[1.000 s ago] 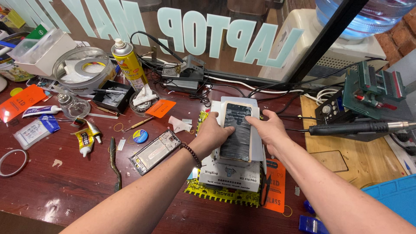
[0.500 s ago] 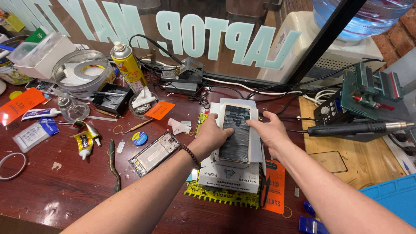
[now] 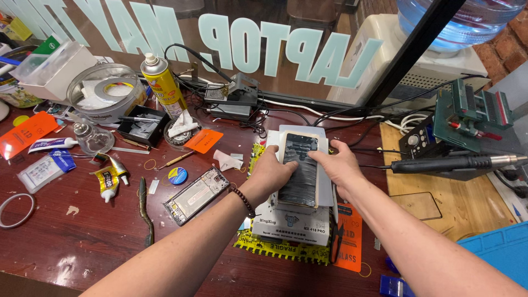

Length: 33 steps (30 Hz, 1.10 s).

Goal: The person works at a phone repair bench, using a spudger to spread and trim dark adhesive material on a phone frame resting on a box, then presses and aligns the frame with both hands. They later pick up a small round tin and continue working the frame edges with the tool.

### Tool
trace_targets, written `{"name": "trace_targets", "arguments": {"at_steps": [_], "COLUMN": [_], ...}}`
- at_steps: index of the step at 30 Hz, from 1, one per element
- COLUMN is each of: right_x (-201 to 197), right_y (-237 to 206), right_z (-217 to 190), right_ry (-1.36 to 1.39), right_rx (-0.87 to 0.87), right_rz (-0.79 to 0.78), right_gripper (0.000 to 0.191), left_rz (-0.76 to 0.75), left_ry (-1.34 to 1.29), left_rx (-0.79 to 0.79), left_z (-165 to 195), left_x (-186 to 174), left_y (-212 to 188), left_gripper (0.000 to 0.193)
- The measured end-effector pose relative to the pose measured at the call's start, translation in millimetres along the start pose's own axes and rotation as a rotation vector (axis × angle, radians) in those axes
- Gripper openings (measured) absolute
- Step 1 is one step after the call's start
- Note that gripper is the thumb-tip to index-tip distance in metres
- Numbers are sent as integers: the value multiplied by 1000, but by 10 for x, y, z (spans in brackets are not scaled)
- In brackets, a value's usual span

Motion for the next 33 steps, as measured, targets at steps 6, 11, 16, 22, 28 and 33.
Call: {"name": "trace_targets", "arguments": {"at_steps": [6, 11, 16, 22, 28, 33], "right_x": [26, 60, -2, -1, 18, -31], "right_y": [117, 33, 78, 162, 88, 148], "right_z": [-112, -34, -41, -89, -3, -85], "right_ry": [-19, -61, -51, -63, -111, 41], "right_rx": [36, -42, -82, -90, -128, -62], "right_rz": [67, 68, 75, 109, 110, 35], "right_gripper": [91, 89, 87, 87, 87, 93], "left_rz": [1, -4, 4, -5, 5, -10], "left_ry": [31, 13, 47, 16, 53, 23], "left_rx": [-19, -36, -14, -1, 21, 23], "left_z": [-5, 21, 53, 51, 74, 79], "left_x": [-28, -37, -48, -38, -37, -50], "left_y": [-25, -40, -52, -62, -70, -89], "left_gripper": [79, 80, 78, 77, 72, 65]}}
Point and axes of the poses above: each hand's wrist, its own y-axis towards the middle knuckle, its own x-axis out of the palm, z = x × y, the point moved 4 cm from there along y, towards the middle knuckle, and after that the axes turned 8 degrees about z, right-handed, at the moved point
